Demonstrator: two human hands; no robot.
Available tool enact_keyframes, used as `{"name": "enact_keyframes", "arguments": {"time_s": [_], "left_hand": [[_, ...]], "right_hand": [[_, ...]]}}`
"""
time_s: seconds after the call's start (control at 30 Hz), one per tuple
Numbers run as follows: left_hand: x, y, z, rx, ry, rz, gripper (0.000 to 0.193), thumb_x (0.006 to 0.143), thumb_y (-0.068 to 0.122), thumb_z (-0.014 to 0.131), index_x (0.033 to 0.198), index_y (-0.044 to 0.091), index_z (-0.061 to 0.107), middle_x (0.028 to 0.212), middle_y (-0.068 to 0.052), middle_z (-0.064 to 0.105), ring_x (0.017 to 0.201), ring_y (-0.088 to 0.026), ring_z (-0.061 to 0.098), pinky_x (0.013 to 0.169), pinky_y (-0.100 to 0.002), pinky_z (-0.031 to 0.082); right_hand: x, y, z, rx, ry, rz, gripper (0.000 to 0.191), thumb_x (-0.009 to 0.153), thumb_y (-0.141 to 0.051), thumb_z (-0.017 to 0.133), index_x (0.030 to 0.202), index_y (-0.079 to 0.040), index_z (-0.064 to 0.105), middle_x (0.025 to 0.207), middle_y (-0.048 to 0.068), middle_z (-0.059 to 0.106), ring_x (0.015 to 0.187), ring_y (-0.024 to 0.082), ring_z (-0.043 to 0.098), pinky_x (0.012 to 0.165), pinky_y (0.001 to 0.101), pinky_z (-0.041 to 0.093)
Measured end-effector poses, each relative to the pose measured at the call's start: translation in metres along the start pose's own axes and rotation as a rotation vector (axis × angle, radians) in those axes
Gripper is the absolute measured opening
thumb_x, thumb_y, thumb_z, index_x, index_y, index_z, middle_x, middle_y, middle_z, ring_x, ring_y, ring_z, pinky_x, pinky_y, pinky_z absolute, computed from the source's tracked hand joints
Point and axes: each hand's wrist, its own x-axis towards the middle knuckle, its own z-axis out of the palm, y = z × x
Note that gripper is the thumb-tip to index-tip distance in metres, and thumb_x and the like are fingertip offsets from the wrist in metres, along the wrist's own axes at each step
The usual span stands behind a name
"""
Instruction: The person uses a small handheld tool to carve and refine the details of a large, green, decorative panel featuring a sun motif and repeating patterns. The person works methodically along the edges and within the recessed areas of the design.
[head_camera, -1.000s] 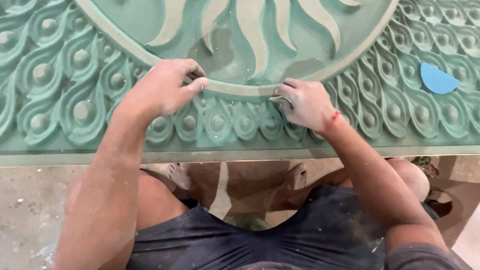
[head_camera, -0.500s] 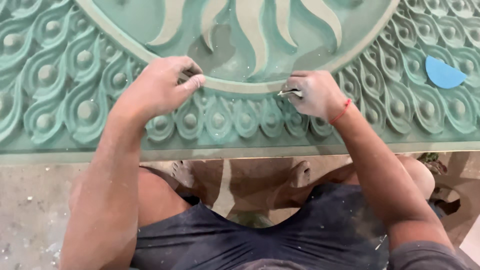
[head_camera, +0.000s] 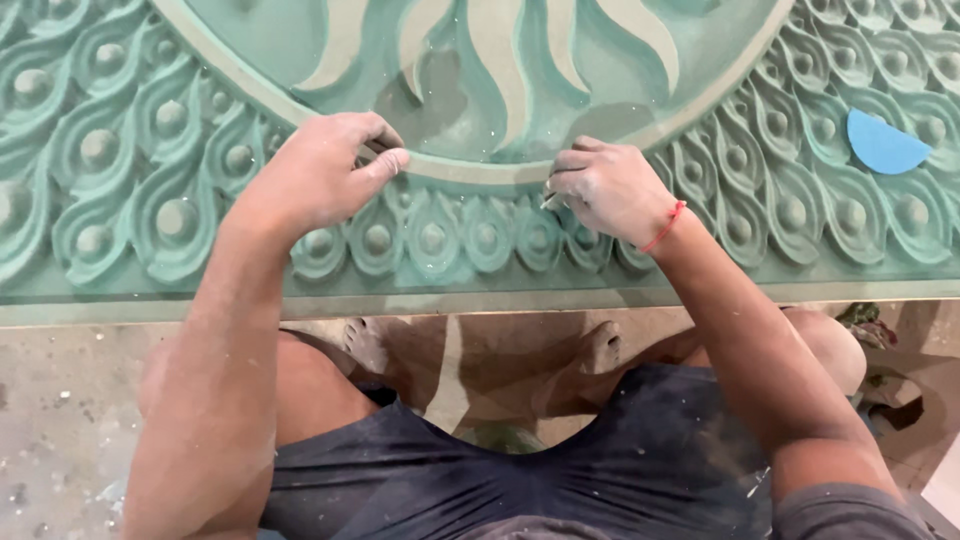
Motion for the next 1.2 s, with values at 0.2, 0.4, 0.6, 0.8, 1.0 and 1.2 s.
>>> {"name": "enact_keyframes", "arguments": {"time_s": [0.2, 0.4, 0.6, 0.8, 1.0, 1.2], "left_hand": [[0.002, 0.001, 0.001, 0.007, -0.011, -0.001, 0.028, 0.095, 0.023, 0.068, 0.108, -0.001, 0.071, 0.099, -0.017, 0.074, 0.090, -0.031, 0.071, 0.080, -0.041, 0.055], [0.000, 0.000, 0.000, -0.014, 0.000, -0.015, 0.028, 0.095, 0.023, 0.067, 0.108, -0.001, 0.070, 0.099, -0.018, 0.075, 0.091, -0.031, 0.073, 0.082, -0.041, 0.056], [0.001, -0.003, 0.003, 0.002, -0.009, 0.031, 0.027, 0.096, 0.023, 0.067, 0.108, -0.002, 0.070, 0.100, -0.019, 0.075, 0.091, -0.032, 0.073, 0.082, -0.041, 0.056], [0.001, -0.004, -0.001, -0.009, -0.008, 0.043, 0.028, 0.096, 0.023, 0.067, 0.109, -0.001, 0.070, 0.100, -0.018, 0.075, 0.092, -0.030, 0.073, 0.083, -0.040, 0.057], [0.001, -0.004, 0.001, -0.020, -0.018, -0.017, 0.028, 0.095, 0.024, 0.067, 0.110, 0.000, 0.070, 0.099, -0.016, 0.076, 0.090, -0.030, 0.073, 0.082, -0.040, 0.057], [0.002, -0.004, 0.004, -0.035, -0.035, 0.006, 0.027, 0.094, 0.022, 0.067, 0.109, 0.000, 0.071, 0.098, -0.016, 0.076, 0.090, -0.029, 0.073, 0.082, -0.040, 0.057]], "right_hand": [[0.003, 0.000, 0.002, -0.029, 0.085, 0.050, 0.017, 0.077, -0.004, 0.073, 0.091, -0.013, 0.077, 0.098, 0.000, 0.070, 0.092, 0.025, 0.063, 0.075, 0.0364, 0.055], [0.001, 0.001, -0.001, 0.090, -0.047, 0.030, 0.023, 0.067, -0.005, 0.071, 0.088, -0.011, 0.078, 0.098, 0.001, 0.073, 0.091, 0.027, 0.065, 0.075, 0.0388, 0.056], [0.003, 0.000, 0.000, 0.000, -0.044, 0.072, 0.019, 0.076, -0.004, 0.072, 0.092, -0.010, 0.078, 0.099, 0.003, 0.072, 0.095, 0.027, 0.066, 0.079, 0.0381, 0.057], [-0.002, 0.015, -0.016, 0.205, -0.034, 0.120, 0.020, 0.077, -0.001, 0.070, 0.093, -0.009, 0.077, 0.100, 0.004, 0.073, 0.094, 0.030, 0.065, 0.079, 0.0394, 0.056], [0.006, 0.013, -0.010, 0.326, -0.131, 0.093, 0.025, 0.071, -0.002, 0.071, 0.096, -0.007, 0.076, 0.099, 0.006, 0.071, 0.089, 0.032, 0.068, 0.074, 0.0410, 0.056], [0.012, 0.006, -0.004, 0.103, 0.054, 0.090, 0.018, 0.076, -0.004, 0.073, 0.094, -0.007, 0.075, 0.100, 0.004, 0.072, 0.086, 0.029, 0.070, 0.070, 0.0399, 0.056]]}}
